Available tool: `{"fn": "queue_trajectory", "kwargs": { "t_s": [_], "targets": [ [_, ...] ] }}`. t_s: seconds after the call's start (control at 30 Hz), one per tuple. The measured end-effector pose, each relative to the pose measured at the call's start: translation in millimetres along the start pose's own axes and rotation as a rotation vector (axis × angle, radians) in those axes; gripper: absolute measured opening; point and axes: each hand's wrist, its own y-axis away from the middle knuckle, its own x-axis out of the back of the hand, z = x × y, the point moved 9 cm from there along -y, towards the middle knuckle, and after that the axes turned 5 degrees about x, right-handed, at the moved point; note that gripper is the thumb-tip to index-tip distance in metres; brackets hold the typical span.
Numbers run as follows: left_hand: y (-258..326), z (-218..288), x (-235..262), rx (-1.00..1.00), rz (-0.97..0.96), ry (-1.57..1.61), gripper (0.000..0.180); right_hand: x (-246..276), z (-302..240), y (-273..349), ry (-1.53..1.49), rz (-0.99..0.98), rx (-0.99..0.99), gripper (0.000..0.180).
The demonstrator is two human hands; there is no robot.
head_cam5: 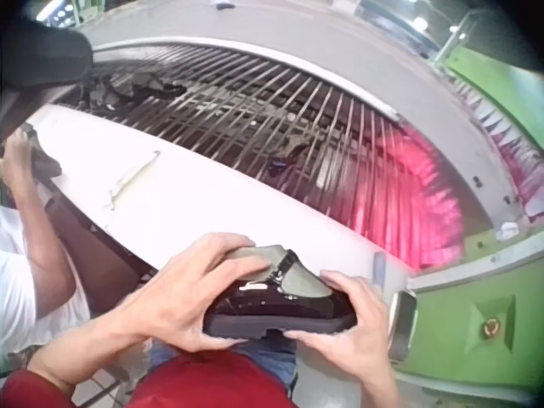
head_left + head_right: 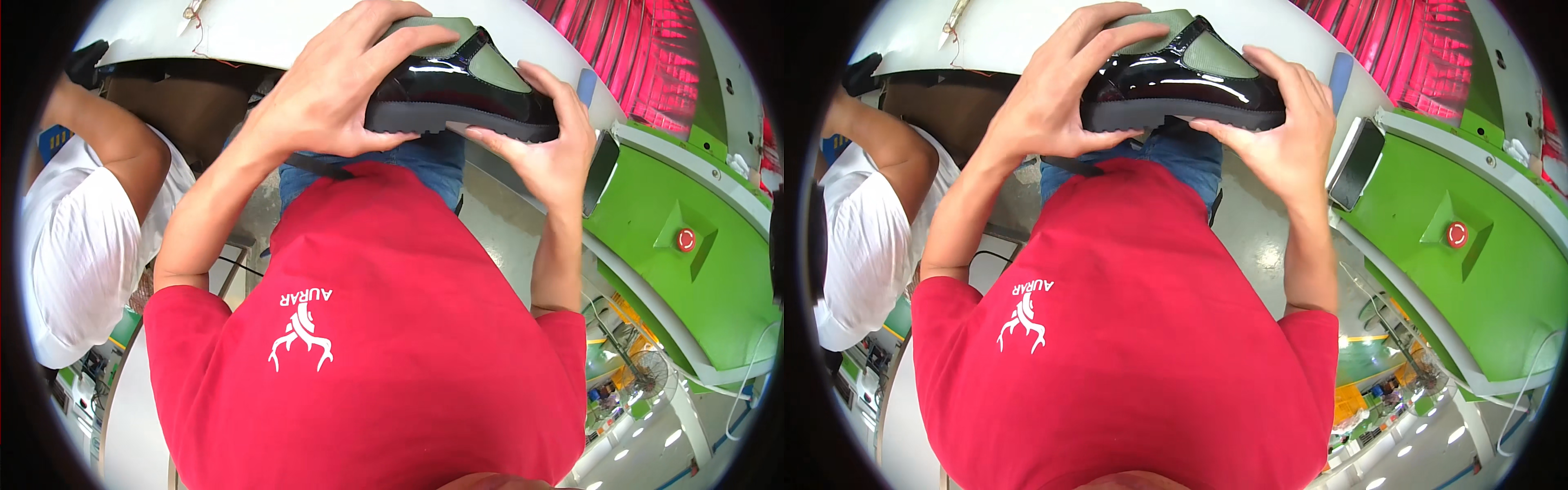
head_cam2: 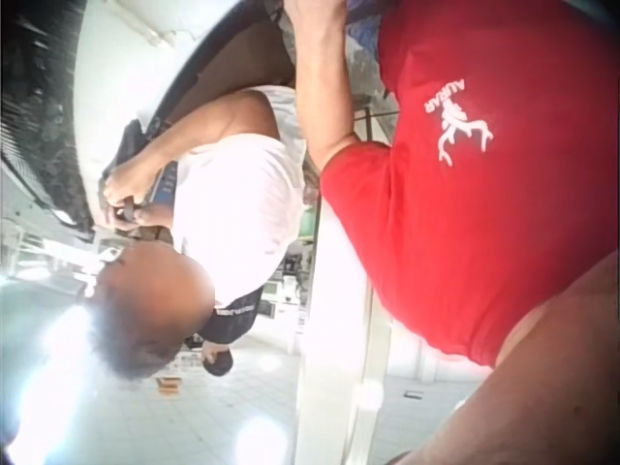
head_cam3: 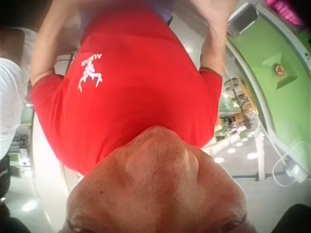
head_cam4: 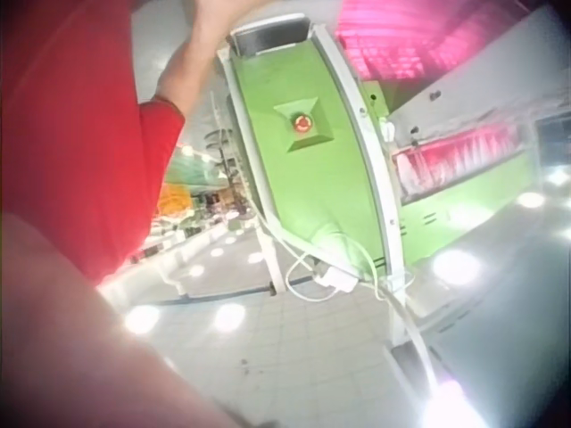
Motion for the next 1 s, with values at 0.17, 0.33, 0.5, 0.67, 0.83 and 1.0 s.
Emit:
{"fn": "queue_trajectory", "kwargs": {
  "t_s": [0.17,0.33,0.5,0.67,0.83,1.0],
  "targets": [
    [-44.1,22.7,-11.7,-0.03,-0.329,-0.167,0.093,-3.1,-10.7,30.7,0.175,0.266,-0.017,0.084],
    [-64.7,52.1,-56.2,-0.182,-0.377,-0.199,0.08,15.9,-7.9,35.7,-0.048,0.097,0.002,0.077],
    [-70.2,53.5,-56.9,-0.199,-0.362,-0.212,0.071,20.9,15.7,46.9,-0.142,0.195,0.052,0.065],
    [-61.2,35.8,-69.4,-0.153,-0.326,-0.198,0.086,21.7,13.1,45.7,-0.146,0.218,0.079,0.064],
    [-71.2,36.2,-56.3,-0.15,-0.268,-0.078,0.082,24.1,25.8,53.2,-0.256,0.338,-0.052,0.082],
    [-77.3,42.0,-9.3,0.015,0.036,0.443,0.092,-18.8,28.2,47.2,-1.262,0.404,-0.135,0.157]
  ]
}}
